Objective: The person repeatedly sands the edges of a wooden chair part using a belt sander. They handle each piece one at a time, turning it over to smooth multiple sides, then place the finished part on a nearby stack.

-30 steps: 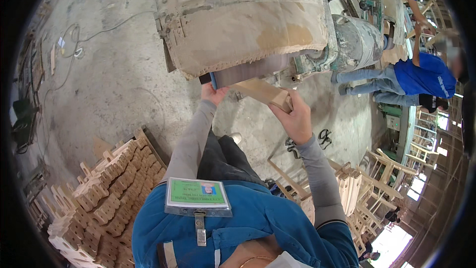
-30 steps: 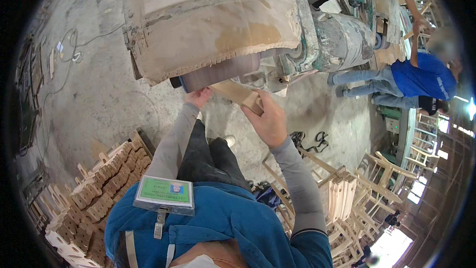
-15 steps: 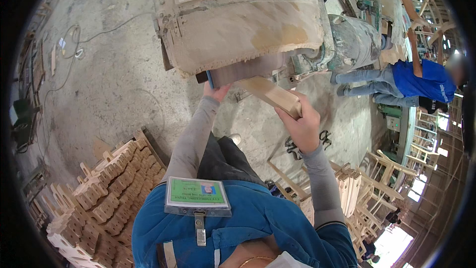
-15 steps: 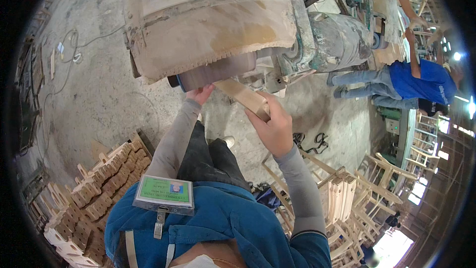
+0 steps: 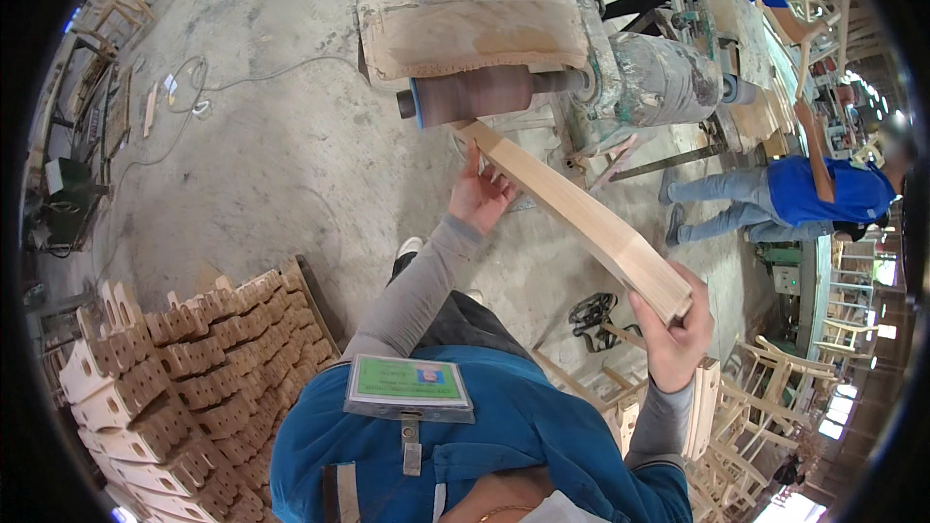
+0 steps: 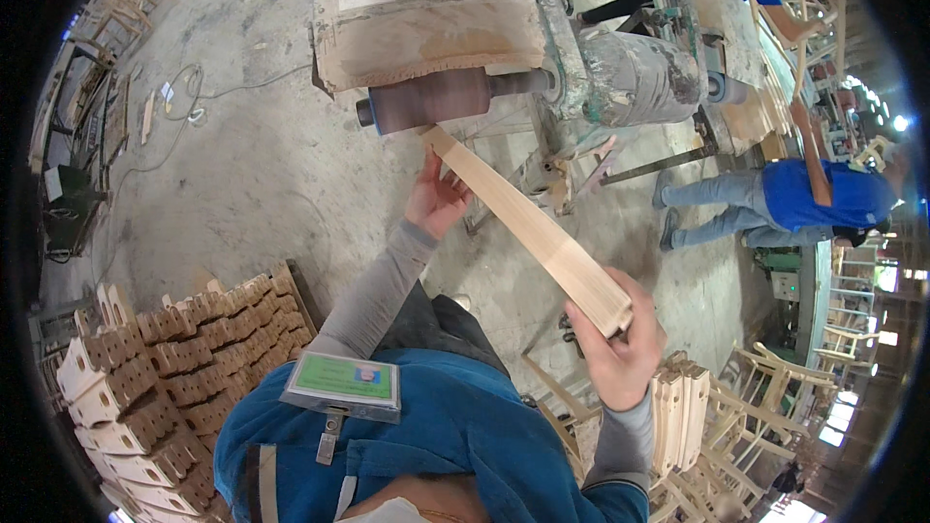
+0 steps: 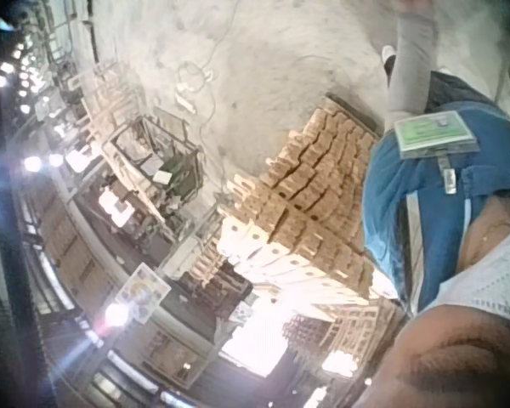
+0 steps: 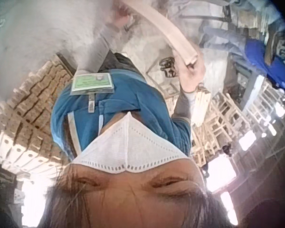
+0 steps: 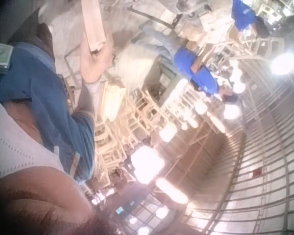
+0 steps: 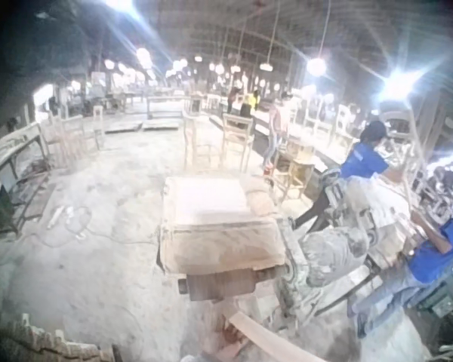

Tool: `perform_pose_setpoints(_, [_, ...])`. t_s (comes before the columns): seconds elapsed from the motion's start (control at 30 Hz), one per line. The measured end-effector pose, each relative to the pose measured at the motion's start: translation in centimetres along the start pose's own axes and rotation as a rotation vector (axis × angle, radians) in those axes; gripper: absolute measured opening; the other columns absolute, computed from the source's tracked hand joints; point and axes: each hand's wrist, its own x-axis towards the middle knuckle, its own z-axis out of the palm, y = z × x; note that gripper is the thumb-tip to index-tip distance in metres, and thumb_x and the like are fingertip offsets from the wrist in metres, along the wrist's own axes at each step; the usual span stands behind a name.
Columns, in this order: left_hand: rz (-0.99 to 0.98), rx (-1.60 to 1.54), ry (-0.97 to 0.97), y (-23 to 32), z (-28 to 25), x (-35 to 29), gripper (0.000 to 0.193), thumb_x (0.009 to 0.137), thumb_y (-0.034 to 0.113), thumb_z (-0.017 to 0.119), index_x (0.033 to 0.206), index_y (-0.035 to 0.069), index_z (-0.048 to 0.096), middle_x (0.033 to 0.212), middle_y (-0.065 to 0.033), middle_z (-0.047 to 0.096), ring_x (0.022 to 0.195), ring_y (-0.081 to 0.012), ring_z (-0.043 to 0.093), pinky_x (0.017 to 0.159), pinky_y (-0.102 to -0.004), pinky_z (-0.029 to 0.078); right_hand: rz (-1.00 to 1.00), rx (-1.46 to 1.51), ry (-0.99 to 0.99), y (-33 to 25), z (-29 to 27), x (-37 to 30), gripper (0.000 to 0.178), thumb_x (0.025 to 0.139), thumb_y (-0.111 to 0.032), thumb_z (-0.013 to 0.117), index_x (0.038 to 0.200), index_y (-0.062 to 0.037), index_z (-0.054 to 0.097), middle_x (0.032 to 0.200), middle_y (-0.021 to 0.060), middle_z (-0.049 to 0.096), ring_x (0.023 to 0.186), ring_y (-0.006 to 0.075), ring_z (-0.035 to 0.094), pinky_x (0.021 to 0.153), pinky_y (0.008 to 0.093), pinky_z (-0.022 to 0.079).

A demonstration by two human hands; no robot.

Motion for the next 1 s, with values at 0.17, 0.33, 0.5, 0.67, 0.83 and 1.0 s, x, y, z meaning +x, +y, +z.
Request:
perform_pose_setpoints(0.17, [-0.017,0.102,-0.025,-3.4,2.0,-4.7,0.053,0.081,0.047,0.060,0.113,0.007,0.047,0.109,-0.0039,0.047,0.098,-0.0204,0.049,0.082,-0.0355,0.047,0.084,0.099,0.074,-0.3,-4.6,-5.2,0.045,0.069,-0.001,0.073,0.109,0.0022,0.053,0.095,0.0105,0.061,0.084,0.0158,0.060,0.073,0.0260,0.047])
perform_pose_setpoints(0.33, [-0.077,0.213,-0.086,-7.0,3.3,-8.2,0.051,0.083,0.045,0.059,0.115,0.007,0.045,0.114,-0.0034,0.044,0.098,-0.0206,0.049,0.085,-0.0366,0.049,0.099,0.067,0.173,1.5,-9.4,-10.7,0.047,0.067,-0.001,0.075,0.109,0.0031,0.053,0.097,0.0117,0.059,0.089,0.0164,0.058,0.076,0.0277,0.046])
perform_pose_setpoints(0.5, [-0.364,0.351,-0.207,-10.9,4.3,-11.9,0.042,0.087,0.035,0.057,0.117,0.009,0.045,0.110,-0.0049,0.049,0.105,-0.0231,0.052,0.089,-0.0443,0.049,0.109,0.244,0.194,8.1,-15.2,-18.0,0.046,0.066,-0.001,0.074,0.105,-0.0005,0.051,0.109,0.0152,0.057,0.110,0.0273,0.052,0.095,0.0386,0.039])
perform_pose_setpoints(0.67, [-0.486,0.549,-0.281,-15.4,3.9,-13.6,0.041,0.086,0.024,0.056,0.121,0.008,0.042,0.114,-0.0094,0.049,0.107,-0.0241,0.051,0.089,-0.0443,0.047,0.326,-0.053,0.075,13.2,-16.6,-25.3,0.067,0.061,0.003,0.073,0.121,-0.0024,0.044,0.127,0.0158,0.045,0.125,0.0312,0.037,0.104,0.0400,0.030])
perform_pose_setpoints(0.83, [-0.531,0.805,-0.368,-19.7,3.9,-14.5,0.047,0.081,0.007,0.058,0.125,0.007,0.039,0.113,-0.0073,0.048,0.105,-0.0214,0.052,0.087,-0.0391,0.047,0.565,-0.130,-0.084,15.1,-16.1,-31.2,0.093,0.059,-0.007,0.077,0.137,-0.0018,0.027,0.138,0.0180,0.033,0.129,0.0295,0.032,0.105,0.0364,0.027])
perform_pose_setpoints(1.0, [-0.555,0.997,-0.532,-22.9,3.0,-15.0,0.052,0.080,0.005,0.061,0.126,0.003,0.038,0.111,-0.0054,0.050,0.105,-0.0157,0.049,0.087,-0.0323,0.044,0.575,-0.088,-0.023,14.4,-13.8,-29.4,0.093,0.061,-0.019,0.080,0.136,-0.0012,0.028,0.137,0.0219,0.033,0.129,0.0331,0.030,0.105,0.0384,0.027])
